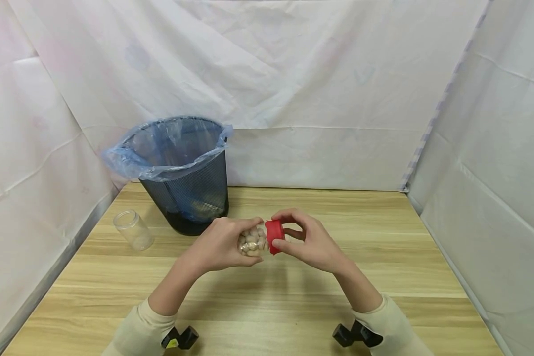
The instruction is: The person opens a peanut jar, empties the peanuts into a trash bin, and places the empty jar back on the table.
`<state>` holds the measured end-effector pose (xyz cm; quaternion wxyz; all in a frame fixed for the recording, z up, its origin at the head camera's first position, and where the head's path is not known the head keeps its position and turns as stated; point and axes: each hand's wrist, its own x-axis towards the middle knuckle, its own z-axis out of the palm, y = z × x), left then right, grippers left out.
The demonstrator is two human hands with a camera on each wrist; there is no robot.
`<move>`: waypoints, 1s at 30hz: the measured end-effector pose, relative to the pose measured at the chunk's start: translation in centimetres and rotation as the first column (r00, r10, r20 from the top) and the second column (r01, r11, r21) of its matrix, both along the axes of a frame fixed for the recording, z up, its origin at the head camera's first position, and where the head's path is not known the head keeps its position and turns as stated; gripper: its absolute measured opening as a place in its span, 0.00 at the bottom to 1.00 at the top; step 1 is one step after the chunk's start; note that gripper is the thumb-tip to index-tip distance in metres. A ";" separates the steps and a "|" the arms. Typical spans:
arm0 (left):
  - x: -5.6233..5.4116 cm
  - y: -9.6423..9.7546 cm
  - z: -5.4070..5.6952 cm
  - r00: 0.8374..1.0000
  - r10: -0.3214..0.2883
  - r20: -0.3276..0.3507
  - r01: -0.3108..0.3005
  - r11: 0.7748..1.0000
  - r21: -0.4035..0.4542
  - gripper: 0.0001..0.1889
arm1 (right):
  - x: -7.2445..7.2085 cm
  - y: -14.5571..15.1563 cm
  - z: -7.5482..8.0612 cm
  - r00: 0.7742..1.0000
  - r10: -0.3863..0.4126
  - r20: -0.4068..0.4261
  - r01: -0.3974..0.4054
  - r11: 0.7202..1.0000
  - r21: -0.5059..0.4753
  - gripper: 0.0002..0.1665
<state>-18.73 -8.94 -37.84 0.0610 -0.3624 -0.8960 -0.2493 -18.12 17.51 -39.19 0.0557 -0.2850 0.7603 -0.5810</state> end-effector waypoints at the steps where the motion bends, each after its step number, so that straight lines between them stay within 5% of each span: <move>1: 0.0 0.0 0.0 1.000 -0.001 -0.002 0.001 1.000 0.000 0.38 | 0.0 0.0 0.0 1.000 -0.004 0.009 0.004 1.000 0.006 0.26; 8: 0.1 0.2 -0.1 1.000 0.003 -0.018 -0.003 1.000 -0.011 0.39 | 0.3 -0.2 0.3 0.974 -0.213 0.071 0.199 0.966 0.165 0.24; 13: 0.2 0.3 0.0 1.000 0.002 -0.019 -0.003 1.000 -0.016 0.39 | 0.4 -0.2 0.4 0.962 -0.243 0.128 0.218 0.959 0.183 0.25; 18: 0.2 0.3 0.0 1.000 -0.004 -0.017 0.003 1.000 -0.015 0.39 | 0.4 -0.2 0.3 0.963 -0.251 0.100 0.225 0.949 0.221 0.24; 23: 0.0 0.2 0.0 1.000 -0.004 -0.019 0.004 1.000 -0.019 0.38 | 0.3 0.1 0.3 0.979 -0.200 0.034 0.190 0.963 0.193 0.23; 30: 0.0 -0.1 0.0 1.000 0.001 -0.009 -0.002 1.000 -0.017 0.37 | 0.0 0.2 0.1 0.997 -0.007 0.079 0.007 1.000 -0.010 0.27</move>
